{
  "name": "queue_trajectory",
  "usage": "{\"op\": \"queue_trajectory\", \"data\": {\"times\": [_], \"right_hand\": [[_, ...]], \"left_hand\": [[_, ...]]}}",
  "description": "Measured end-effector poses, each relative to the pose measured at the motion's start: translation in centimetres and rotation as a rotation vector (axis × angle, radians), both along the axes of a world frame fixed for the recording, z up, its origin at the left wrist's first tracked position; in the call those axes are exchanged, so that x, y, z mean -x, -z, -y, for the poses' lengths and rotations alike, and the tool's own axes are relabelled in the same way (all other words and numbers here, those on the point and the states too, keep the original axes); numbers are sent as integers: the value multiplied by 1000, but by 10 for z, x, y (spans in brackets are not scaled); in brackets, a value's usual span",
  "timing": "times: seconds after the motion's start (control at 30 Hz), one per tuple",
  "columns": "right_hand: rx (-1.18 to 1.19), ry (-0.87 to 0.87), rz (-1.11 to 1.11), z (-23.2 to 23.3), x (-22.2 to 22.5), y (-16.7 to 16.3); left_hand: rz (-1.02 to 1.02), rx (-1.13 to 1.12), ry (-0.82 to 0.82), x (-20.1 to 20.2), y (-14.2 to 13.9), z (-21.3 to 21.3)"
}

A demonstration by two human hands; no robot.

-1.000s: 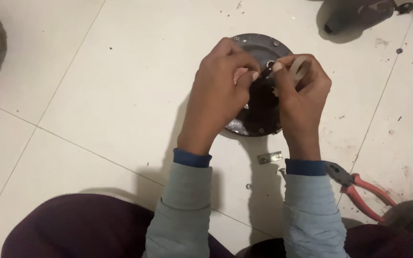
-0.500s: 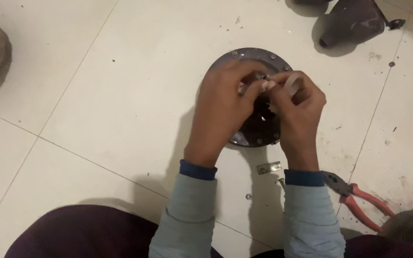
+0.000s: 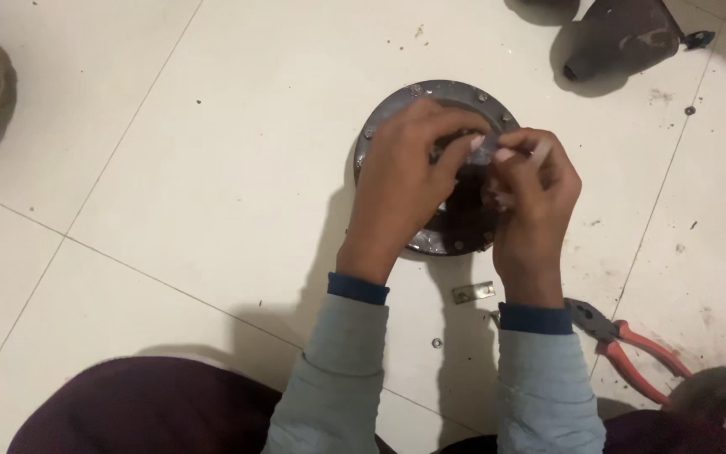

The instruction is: The person sits on the floor and uses a metal rod to tighten a component on a circular metal base. They then insert a cylindrical metal tube into the central opening of the base.

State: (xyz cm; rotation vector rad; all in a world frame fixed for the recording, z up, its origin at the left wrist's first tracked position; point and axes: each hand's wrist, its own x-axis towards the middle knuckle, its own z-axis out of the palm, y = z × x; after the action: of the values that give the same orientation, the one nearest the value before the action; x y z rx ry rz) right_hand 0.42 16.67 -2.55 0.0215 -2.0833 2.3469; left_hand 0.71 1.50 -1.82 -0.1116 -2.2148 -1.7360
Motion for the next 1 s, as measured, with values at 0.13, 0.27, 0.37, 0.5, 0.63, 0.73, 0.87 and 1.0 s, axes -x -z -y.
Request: {"op": "queue_trajectory", "data": {"times": [0.13,0.27,0.37,0.5,0.63,0.73,0.87,1.0], "right_hand": [[138,44,151,2,2,1],[140,21,165,4,5,3],[72,68,222,3,5,5],[73,44,211,2,4,6],[-2,84,231,5,3,5],[-14,80,231,8,3,2],[-71,100,225,12,5,-2],[-130,98,190,14,5,-2]], "left_hand": [[55,-104,0,3,4,1],[72,-108,-15,3,5,3],[31,-89,-4,2,5,5],[112,-67,-3,-2,5,11],[155,4,-21,-6,6,17],[189,36,-41,-7,6,18],[92,142,-96,-8,7,14],[82,131,-79,-9,5,12]]}}
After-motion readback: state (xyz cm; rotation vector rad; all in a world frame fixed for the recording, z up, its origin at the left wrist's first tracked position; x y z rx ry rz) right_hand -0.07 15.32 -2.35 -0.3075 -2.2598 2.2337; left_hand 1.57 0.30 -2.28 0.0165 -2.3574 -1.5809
